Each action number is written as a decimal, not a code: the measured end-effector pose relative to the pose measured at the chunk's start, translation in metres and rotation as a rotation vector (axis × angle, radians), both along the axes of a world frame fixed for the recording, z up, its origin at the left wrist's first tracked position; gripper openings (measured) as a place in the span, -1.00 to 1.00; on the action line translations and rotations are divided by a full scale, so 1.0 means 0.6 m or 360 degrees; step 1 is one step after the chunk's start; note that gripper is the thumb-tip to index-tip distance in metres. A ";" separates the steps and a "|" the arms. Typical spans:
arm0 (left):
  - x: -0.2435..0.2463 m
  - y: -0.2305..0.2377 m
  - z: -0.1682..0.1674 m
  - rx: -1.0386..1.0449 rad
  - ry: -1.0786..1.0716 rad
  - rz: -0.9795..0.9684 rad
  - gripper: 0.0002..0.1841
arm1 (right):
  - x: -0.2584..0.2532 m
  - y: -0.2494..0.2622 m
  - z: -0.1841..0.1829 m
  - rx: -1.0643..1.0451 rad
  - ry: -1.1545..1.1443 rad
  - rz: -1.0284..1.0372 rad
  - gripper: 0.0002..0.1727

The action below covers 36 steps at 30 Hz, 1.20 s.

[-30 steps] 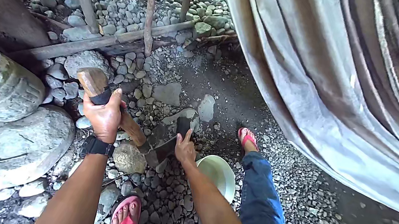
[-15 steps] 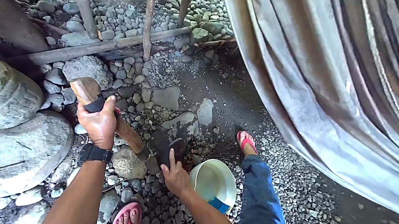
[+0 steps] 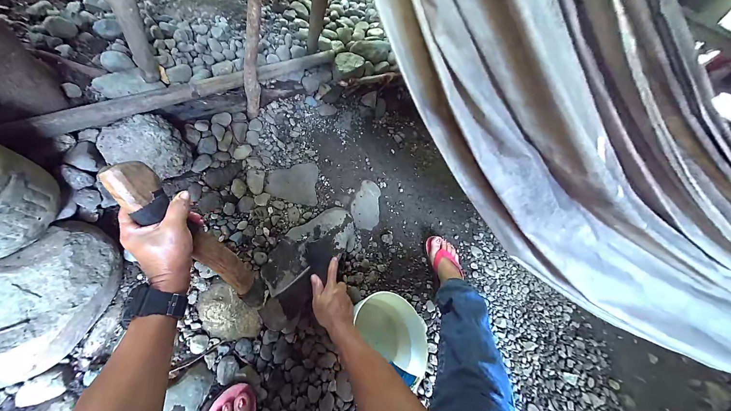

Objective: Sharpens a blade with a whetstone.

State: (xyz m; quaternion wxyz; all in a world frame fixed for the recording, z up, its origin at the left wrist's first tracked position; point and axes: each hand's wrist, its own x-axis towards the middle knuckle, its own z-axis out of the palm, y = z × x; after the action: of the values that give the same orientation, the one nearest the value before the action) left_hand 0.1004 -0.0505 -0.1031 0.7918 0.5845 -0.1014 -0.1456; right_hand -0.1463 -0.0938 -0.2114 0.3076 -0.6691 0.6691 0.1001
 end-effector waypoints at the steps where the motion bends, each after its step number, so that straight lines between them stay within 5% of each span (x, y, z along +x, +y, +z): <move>1: 0.001 0.000 0.003 0.0006 0.0011 0.0002 -0.54 | 0.012 -0.011 0.004 0.0003 -0.0013 -0.0145 -0.13; 5: -0.004 -0.009 0.016 0.0018 -0.0037 -0.0172 -0.42 | 0.034 -0.007 0.009 -0.0017 -0.0098 -0.0384 -0.13; 11: -0.026 -0.012 -0.001 0.0034 -0.0028 -0.0646 -0.52 | 0.039 0.001 0.002 0.0060 -0.0232 -0.0528 -0.14; 15: -0.042 -0.015 -0.026 0.0134 0.0200 -0.0686 -0.82 | 0.034 -0.005 0.004 0.0069 -0.0297 -0.0579 -0.13; 20: -0.041 -0.019 -0.032 0.0120 0.0120 -0.0669 -0.71 | 0.030 -0.010 -0.003 0.0110 -0.0322 -0.0565 -0.13; 24: -0.040 -0.020 -0.029 0.0085 0.0195 -0.0677 -0.97 | 0.031 -0.010 0.004 0.0128 -0.0324 -0.0563 -0.13; 30: -0.023 -0.016 -0.059 0.0147 0.0199 -0.0871 -0.93 | 0.033 -0.011 -0.002 0.0106 -0.0312 -0.0587 -0.13; 36: -0.046 -0.019 -0.045 0.0202 0.0301 -0.0729 -0.86 | 0.028 -0.012 0.003 0.0115 -0.0355 -0.0566 -0.12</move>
State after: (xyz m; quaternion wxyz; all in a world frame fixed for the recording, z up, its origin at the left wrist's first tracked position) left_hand 0.0727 -0.0621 -0.1299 0.7059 0.5785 -0.1474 -0.3812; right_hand -0.1294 -0.1008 -0.2097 0.4163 -0.5360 0.7344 -0.0065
